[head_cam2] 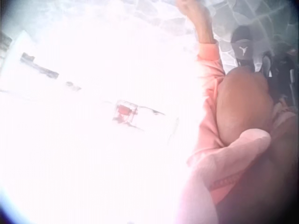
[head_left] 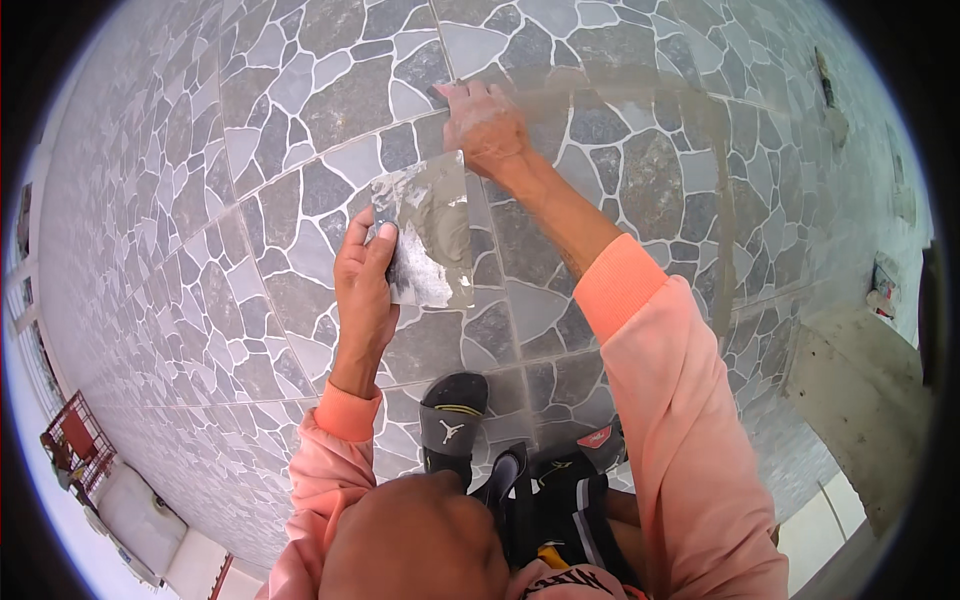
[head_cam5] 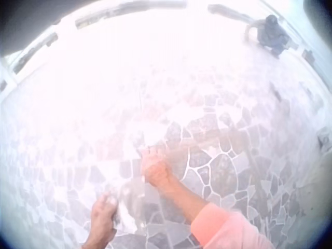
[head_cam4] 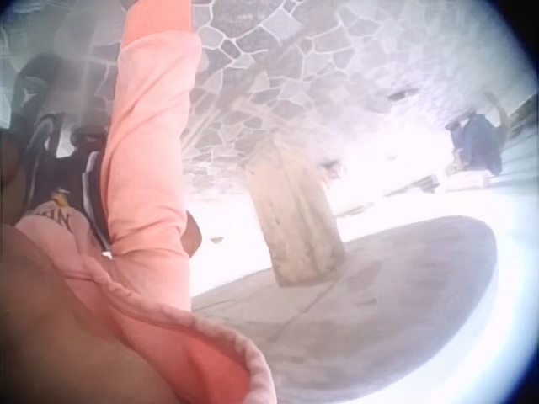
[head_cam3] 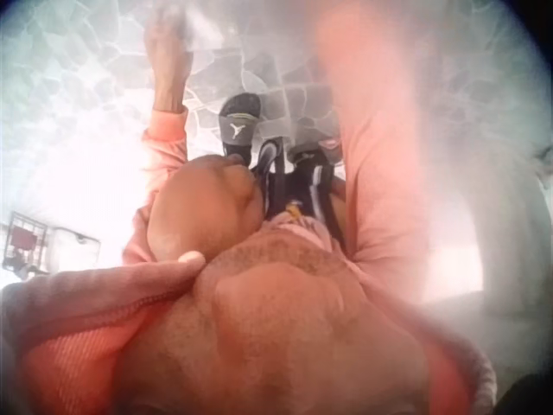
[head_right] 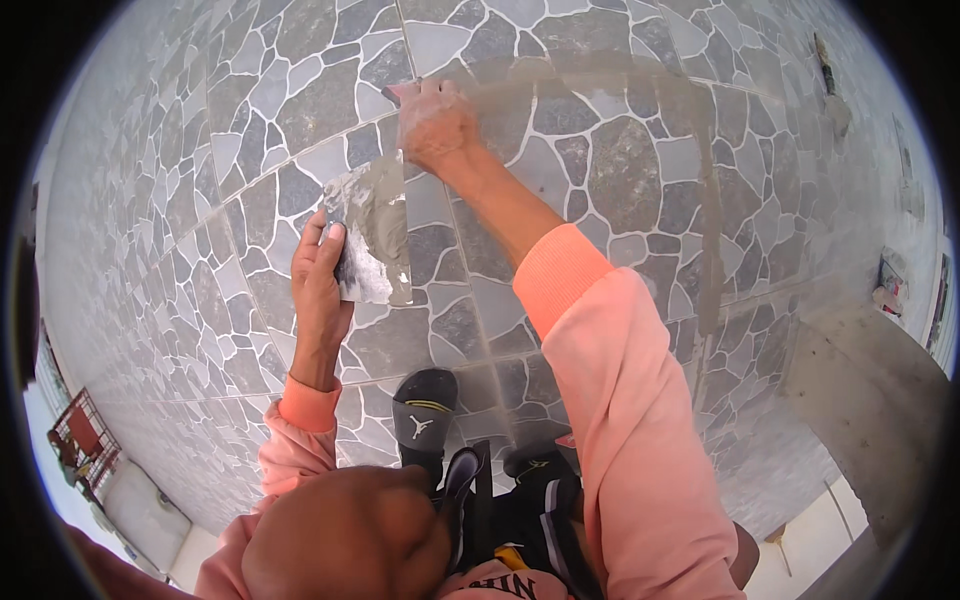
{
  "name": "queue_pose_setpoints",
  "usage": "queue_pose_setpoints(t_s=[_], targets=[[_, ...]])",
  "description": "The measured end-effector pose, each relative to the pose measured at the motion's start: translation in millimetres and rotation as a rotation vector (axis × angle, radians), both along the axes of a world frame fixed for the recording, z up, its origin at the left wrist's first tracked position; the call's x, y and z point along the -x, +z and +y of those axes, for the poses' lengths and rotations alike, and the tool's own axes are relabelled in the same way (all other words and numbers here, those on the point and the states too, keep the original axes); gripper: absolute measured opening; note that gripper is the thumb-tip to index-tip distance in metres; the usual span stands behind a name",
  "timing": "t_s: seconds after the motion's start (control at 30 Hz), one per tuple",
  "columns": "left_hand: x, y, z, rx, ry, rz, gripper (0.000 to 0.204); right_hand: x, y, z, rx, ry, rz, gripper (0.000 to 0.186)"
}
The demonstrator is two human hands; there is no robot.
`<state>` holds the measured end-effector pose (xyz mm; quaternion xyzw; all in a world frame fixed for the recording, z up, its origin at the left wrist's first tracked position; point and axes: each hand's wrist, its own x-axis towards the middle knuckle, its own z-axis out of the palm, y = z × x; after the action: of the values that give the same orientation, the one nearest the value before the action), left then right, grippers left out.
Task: The person spreads grout onto a floor tile joint using a small spatula, then wipes away excess grout using a pink sponge and a grey cloth.
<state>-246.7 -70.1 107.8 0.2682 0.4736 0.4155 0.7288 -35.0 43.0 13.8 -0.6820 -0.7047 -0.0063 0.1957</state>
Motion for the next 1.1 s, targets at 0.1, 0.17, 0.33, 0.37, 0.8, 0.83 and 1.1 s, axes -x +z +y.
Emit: queue_pose_setpoints(t_s=[0.1,0.17,0.33,0.37,0.8,0.83,1.1], targets=[[6.0,11.6,-2.5,-0.013,0.01,0.006,0.034,3.9,43.5,-9.7,0.401,0.045,0.444,0.034],[12.6,9.0,-5.3,-0.003,0.036,0.02,0.036,-52.4,61.6,-18.3,0.312,-0.038,0.351,0.038],[32.9,1.7,-15.2,0.008,0.073,0.061,0.038,-226.3,62.5,-36.1,0.408,-0.691,0.007,0.044],[29.1,6.0,-14.5,0.015,0.08,0.059,0.038,-227.4,60.3,-37.7,0.405,-0.696,0.003,0.044],[9.9,4.4,-5.4,-0.094,0.009,0.033,0.036,-127.4,71.2,-31.8,0.361,0.131,0.143,0.038],[9.4,4.2,-8.7,-0.08,-0.013,0.017,0.035,-173.7,74.5,-33.1,0.246,0.103,0.085,0.037],[7.7,-5.2,-27.7,0.018,0.034,0.103,0.036,-367.4,66.0,-43.7,0.339,0.184,-0.143,0.039]])
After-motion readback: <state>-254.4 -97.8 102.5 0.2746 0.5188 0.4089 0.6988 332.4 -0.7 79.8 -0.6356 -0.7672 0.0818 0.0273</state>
